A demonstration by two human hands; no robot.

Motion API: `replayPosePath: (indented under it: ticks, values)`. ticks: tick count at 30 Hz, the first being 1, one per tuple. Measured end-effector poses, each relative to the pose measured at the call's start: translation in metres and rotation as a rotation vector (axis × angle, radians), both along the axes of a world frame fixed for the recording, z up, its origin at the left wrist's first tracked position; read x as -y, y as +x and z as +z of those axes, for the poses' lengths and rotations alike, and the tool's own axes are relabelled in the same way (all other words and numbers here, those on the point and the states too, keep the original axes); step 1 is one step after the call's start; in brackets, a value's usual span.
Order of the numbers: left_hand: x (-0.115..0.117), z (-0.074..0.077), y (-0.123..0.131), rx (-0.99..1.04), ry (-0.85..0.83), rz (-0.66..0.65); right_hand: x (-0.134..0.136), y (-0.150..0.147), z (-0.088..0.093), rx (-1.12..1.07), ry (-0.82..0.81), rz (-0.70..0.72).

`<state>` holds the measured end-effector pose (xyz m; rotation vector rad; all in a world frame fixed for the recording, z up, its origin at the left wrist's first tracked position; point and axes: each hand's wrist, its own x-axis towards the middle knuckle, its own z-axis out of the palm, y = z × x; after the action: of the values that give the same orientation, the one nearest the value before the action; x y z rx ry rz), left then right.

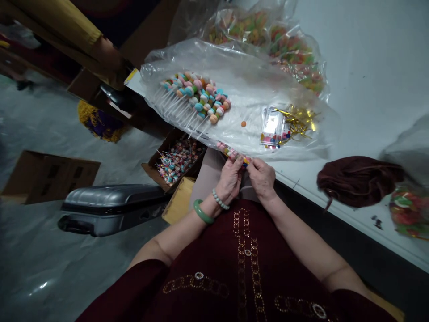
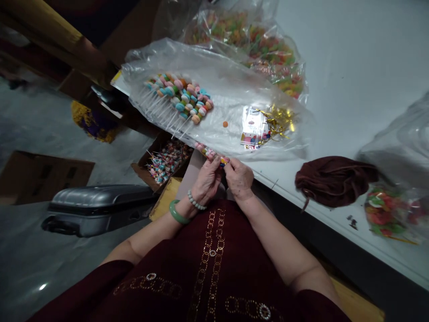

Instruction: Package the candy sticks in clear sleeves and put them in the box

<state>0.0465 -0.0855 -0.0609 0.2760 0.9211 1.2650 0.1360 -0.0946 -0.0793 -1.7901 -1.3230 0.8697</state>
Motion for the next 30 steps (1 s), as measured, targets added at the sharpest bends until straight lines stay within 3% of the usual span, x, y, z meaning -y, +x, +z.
replayPosePath:
  ticks: [3,8,15,18,23,27,30]
  values:
    - [0.000,0.000,0.001,-0.043,0.006,-0.017,0.000,0.002,0.000,0.114,0.025,0.061]
    - [-0.004,-0.002,-0.010,-0.045,0.014,-0.046,0.008,0.007,0.003,0.043,0.165,0.212]
    - [0.001,0.005,-0.002,-0.076,-0.018,-0.014,0.007,0.002,0.005,0.410,0.268,0.168]
    - [0.005,0.007,0.004,-0.070,0.003,-0.015,0.003,0.002,0.004,0.429,0.241,0.141]
    - [0.007,-0.002,-0.003,-0.070,-0.048,-0.106,-0.004,0.009,0.002,0.220,0.110,0.014]
    - [0.006,-0.006,-0.017,-0.388,0.071,-0.029,-0.005,0.009,0.004,-0.159,0.019,0.059]
    - [0.007,-0.004,-0.025,-0.665,0.203,-0.046,-0.003,0.006,0.006,-0.534,-0.060,0.102]
